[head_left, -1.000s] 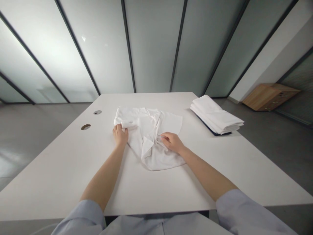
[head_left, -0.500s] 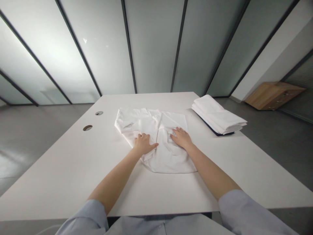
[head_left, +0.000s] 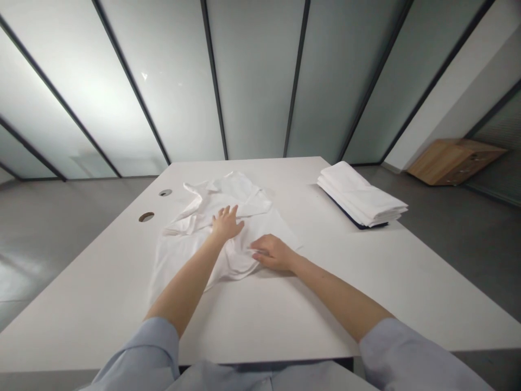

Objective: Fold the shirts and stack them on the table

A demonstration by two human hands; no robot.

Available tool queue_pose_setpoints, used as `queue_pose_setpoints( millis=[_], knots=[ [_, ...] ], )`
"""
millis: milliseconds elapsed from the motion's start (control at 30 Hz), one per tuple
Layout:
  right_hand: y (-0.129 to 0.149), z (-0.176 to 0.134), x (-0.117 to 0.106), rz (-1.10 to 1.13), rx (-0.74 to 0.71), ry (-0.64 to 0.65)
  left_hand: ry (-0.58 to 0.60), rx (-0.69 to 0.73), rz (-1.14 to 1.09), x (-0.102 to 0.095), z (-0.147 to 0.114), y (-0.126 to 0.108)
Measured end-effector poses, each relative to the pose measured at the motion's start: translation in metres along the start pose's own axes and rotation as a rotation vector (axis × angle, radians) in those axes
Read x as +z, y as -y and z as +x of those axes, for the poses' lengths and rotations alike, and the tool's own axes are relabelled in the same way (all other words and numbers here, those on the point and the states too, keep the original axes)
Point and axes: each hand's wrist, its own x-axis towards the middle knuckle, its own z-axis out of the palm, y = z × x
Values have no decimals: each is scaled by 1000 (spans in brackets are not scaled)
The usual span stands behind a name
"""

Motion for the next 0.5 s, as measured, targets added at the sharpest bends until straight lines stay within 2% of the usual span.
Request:
queue_pose_setpoints(
  millis=[67, 167, 267, 333, 400, 500],
  knots=[
    [-9, -3, -5, 2, 60, -171, 90, -28, -29, 14, -6, -7],
    [-33, -11, -20, 34, 312, -376, 1, -37, 9, 33, -13, -7],
    [-54, -17, -32, 195, 555, -557, -50, -12, 7, 40, -10, 8],
    [-61, -17, -35, 287, 647, -670, -41, 7, -83, 36, 0, 25],
    [-63, -16, -35, 333, 689, -722, -105, -12, -309, 23, 13, 47],
    [-62, -14, -33, 357, 694, -705, -385, -252, -853, -11, 29, 90]
  ],
)
